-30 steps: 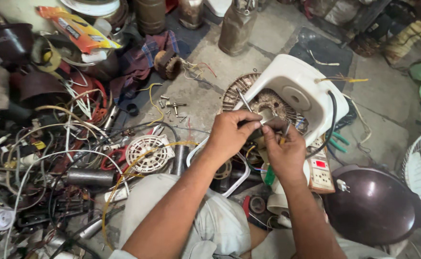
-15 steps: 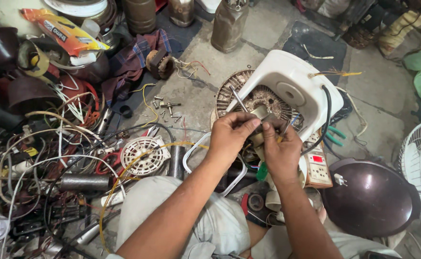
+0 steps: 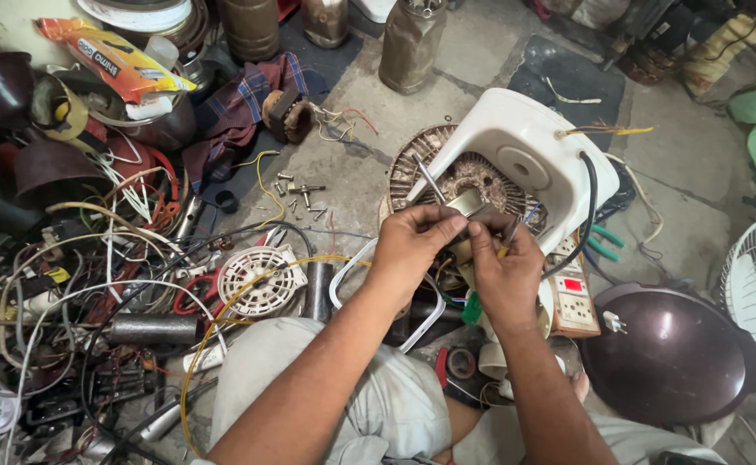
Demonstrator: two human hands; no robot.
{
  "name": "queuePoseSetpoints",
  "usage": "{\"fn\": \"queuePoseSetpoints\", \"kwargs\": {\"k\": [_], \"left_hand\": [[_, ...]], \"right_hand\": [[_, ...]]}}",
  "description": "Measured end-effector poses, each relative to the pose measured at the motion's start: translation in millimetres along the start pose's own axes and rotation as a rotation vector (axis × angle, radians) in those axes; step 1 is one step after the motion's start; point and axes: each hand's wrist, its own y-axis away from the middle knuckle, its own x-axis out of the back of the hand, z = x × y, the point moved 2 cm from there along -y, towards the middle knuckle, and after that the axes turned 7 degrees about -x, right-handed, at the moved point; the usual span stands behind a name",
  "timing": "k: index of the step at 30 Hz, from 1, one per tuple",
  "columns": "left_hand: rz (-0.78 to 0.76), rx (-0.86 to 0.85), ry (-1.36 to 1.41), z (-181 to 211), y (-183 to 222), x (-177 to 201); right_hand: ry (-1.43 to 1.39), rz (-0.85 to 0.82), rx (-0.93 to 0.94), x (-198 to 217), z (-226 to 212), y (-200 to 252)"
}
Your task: The person disassembles a small electric motor, removes the rotor, and uses a screwdriver to adjust internal components. The person then reassembles the motor parts.
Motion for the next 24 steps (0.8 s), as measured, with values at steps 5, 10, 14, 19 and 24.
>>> {"fn": "queuePoseSetpoints", "kwargs": {"k": [5, 10, 14, 19, 24], "left_hand": [[-0.110, -0.226, -0.092, 5.6, -4.7, 2.4], [-0.096, -0.214, -0.060, 6.5, -5.0, 1.0], [-0.030, -0.263, -0.162, 6.8, -5.8, 0.0], [-0.032, -0.282, -0.168, 7.2, -3.0, -1.7], [-0.060, -0.293, -0.186, 16.6, -4.6, -0.8]], "right_hand": [[0.005, -0.021, -0.110, -1.0, 2.6, -3.7], [-0.060, -0.070, -0.277, 0.2, -8.2, -4.1], [-0.174, -0.117, -0.088, 4.6, -17.7, -3.9], [-0.039, -0.098, -0.287, 4.5, -3.3, -7.2], [-0.097, -0.112, -0.213, 5.8, -5.2, -5.3]]}}
